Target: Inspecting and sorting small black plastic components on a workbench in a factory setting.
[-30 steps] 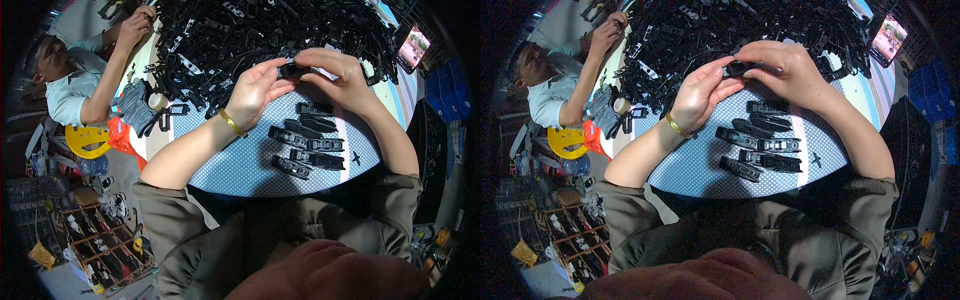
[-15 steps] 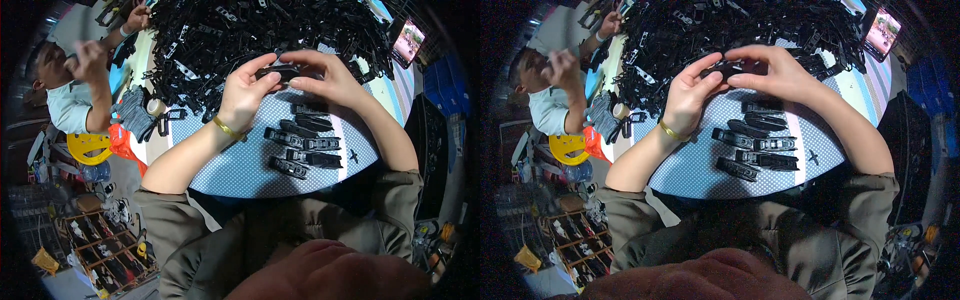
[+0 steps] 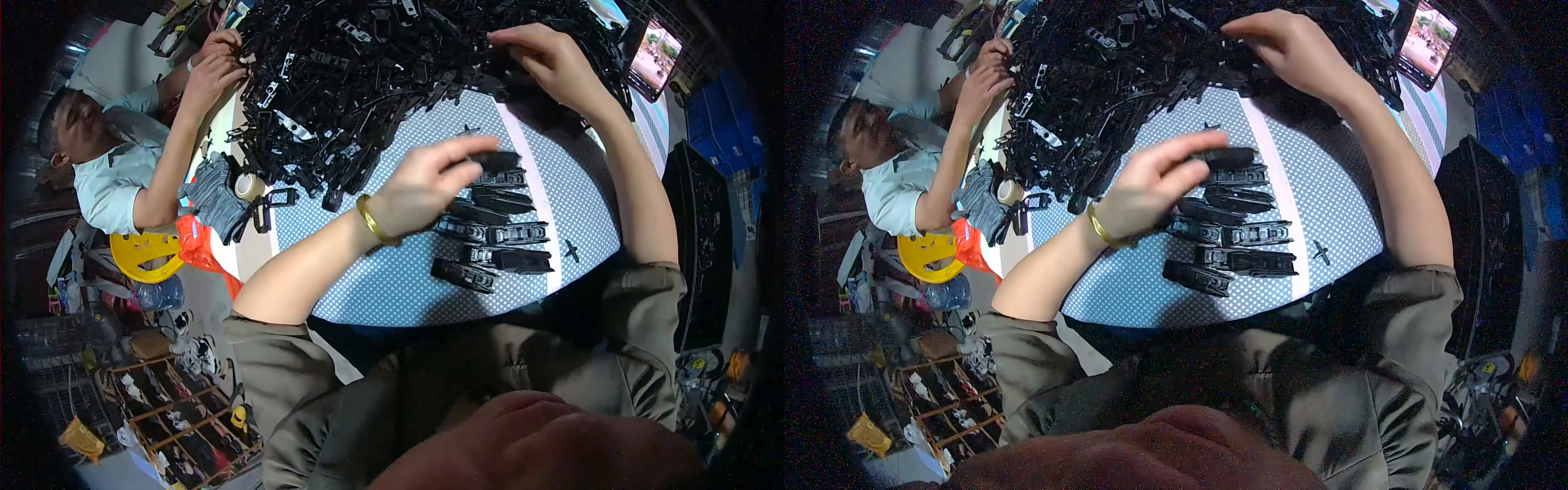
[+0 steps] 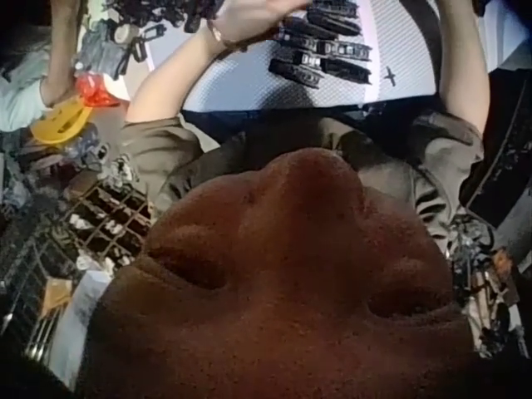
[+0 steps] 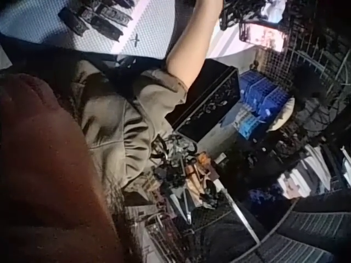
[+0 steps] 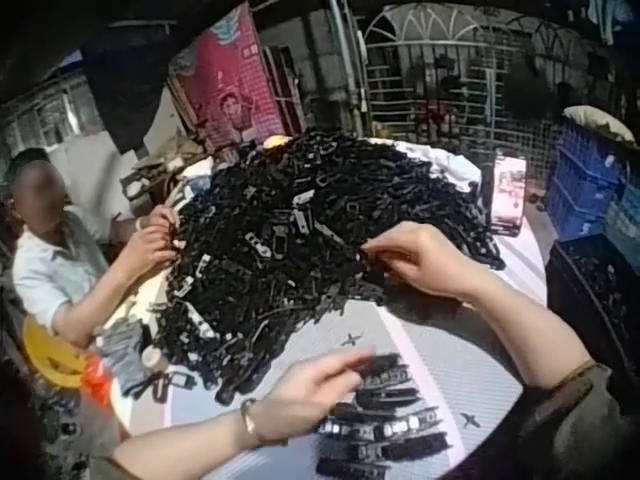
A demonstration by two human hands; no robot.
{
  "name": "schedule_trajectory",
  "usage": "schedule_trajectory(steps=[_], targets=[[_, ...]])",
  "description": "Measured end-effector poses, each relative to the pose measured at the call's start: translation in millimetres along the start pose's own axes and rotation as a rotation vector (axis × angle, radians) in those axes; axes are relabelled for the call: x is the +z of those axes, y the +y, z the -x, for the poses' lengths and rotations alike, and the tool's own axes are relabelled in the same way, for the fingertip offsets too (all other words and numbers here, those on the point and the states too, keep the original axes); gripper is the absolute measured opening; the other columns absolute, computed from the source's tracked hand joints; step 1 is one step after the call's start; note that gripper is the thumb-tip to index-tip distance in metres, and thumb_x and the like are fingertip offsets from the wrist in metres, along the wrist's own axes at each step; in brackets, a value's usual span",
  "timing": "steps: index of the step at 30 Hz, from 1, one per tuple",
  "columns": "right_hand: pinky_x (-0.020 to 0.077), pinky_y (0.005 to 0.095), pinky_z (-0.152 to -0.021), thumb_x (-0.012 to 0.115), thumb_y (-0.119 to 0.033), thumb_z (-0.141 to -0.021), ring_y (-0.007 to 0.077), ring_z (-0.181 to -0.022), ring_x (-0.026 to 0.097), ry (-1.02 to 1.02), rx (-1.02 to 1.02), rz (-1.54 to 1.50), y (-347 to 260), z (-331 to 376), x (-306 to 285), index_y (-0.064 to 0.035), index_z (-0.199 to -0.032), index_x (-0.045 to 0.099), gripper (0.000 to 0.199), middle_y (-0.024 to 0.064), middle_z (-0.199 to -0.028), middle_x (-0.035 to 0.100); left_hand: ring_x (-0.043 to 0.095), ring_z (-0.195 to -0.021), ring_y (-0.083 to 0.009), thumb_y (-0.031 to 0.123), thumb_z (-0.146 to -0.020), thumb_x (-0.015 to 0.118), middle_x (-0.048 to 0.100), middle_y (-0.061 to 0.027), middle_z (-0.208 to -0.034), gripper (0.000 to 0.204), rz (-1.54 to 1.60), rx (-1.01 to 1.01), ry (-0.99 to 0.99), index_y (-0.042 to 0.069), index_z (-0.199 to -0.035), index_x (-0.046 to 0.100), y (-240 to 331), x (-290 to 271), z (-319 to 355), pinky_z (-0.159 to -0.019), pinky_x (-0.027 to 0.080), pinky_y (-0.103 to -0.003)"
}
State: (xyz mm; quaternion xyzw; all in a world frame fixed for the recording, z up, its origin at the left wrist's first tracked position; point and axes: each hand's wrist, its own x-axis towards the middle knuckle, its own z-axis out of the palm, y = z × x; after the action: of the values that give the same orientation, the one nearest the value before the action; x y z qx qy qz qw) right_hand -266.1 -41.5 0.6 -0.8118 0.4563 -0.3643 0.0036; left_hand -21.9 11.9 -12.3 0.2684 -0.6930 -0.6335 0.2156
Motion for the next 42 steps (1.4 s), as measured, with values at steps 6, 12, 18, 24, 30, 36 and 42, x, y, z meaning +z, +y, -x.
schedule_trajectory(steps=[6, 12, 18, 24, 30, 36, 42], targets=[[0.045, 0.0342, -0.082, 0.059, 0.003, -0.067, 0.0255, -0.095, 0.052, -0.118, -0.212, 0.311, 9.5, -0.6, 24.2, -0.0043, -0.095, 0.062, 0.029, 0.0097, -0.096, 0.058, 0.054, -0.102, -0.023, 0.016, -0.082, 0.056, 0.057, -0.0138, -0.109, 0.03, -0.351, 0.408, -0.226, 0.002, -0.108, 0.056, -2.5, -0.7, 2.0, -0.089, 0.041, -0.032], [0.0451, 0.0341, -0.069, 0.063, -0.005, -0.066, 0.0258, -0.082, 0.054, -0.095, -0.17, 0.204, -8.1, 0.0, 24.8, -0.0033, -0.083, 0.064, 0.016, 0.0082, -0.078, 0.059, 0.056, -0.094, -0.0177, 0.008, -0.079, 0.057, 0.054, -0.0133, -0.111, 0.03, -0.324, 0.226, 0.205, 0.001, -0.108, 0.056, -3.5, -4.3, -2.3, -0.081, 0.044, -0.027], [0.0473, 0.0352, -0.061, 0.066, -0.016, -0.068, 0.0273, -0.069, 0.06, -0.212, -0.17, -0.045, -54.0, 9.5, 44.9, -0.0059, -0.083, 0.064, 0.018, 0.0124, -0.076, 0.061, 0.046, -0.104, -0.0324, 0.004, -0.071, 0.058, 0.05, -0.0172, -0.112, 0.048, -0.981, 0.504, 0.377, 0.0, -0.117, 0.045, -16.5, -23.2, -22.4, -0.089, 0.038, -0.037], [0.0464, 0.0324, -0.07, 0.066, -0.02, -0.071, 0.026, -0.082, 0.058, -0.032, -0.161, 0.132, -24.3, 5.3, 4.1, -0.0029, -0.095, 0.061, 0.03, 0.0122, -0.088, 0.06, 0.048, -0.093, -0.0315, 0.001, -0.069, 0.057, 0.051, -0.0163, -0.098, 0.038, -1.063, 0.501, 0.305, -0.003, -0.106, 0.051, -14.2, -23.4, -19.3, -0.081, 0.042, -0.037], [0.0499, 0.0278, -0.074, 0.061, -0.007, -0.077, 0.0176, -0.084, 0.061, -0.295, 0.285, -0.022, 12.2, 20.2, -54.9, -0.0025, -0.095, 0.061, 0.019, 0.0093, -0.09, 0.062, 0.05, -0.088, -0.0308, -0.002, -0.07, 0.049, 0.048, -0.0169, -0.097, 0.033, -0.885, 0.395, 0.189, -0.004, -0.103, 0.054, -5.2, -33.2, -12.0, -0.08, 0.042, -0.035], [0.0492, 0.0313, -0.071, 0.064, -0.008, -0.073, 0.0217, -0.08, 0.061, -0.35, 0.162, 0.08, -0.9, 23.0, -41.2, -0.0009, -0.096, 0.061, 0.024, 0.0119, -0.087, 0.062, 0.05, -0.09, -0.0296, -0.001, -0.071, 0.055, 0.049, -0.0165, -0.096, 0.032, -1.192, 0.384, 0.27, -0.001, -0.103, 0.054, -3.6, -27.8, -5.4, -0.08, 0.041, -0.033], [0.0489, 0.0318, -0.066, 0.066, -0.012, -0.072, 0.0236, -0.075, 0.061, -0.23, 0.128, 0.35, -4.1, 15.0, -29.2, -0.0031, -0.09, 0.062, 0.02, 0.0117, -0.081, 0.061, 0.056, -0.076, -0.0236, 0.005, -0.08, 0.052, 0.057, -0.0127, -0.093, 0.025, -0.978, 0.514, 0.387, 0.001, -0.104, 0.054, -1.1, -23.3, -5.2, -0.068, 0.046, -0.03]])
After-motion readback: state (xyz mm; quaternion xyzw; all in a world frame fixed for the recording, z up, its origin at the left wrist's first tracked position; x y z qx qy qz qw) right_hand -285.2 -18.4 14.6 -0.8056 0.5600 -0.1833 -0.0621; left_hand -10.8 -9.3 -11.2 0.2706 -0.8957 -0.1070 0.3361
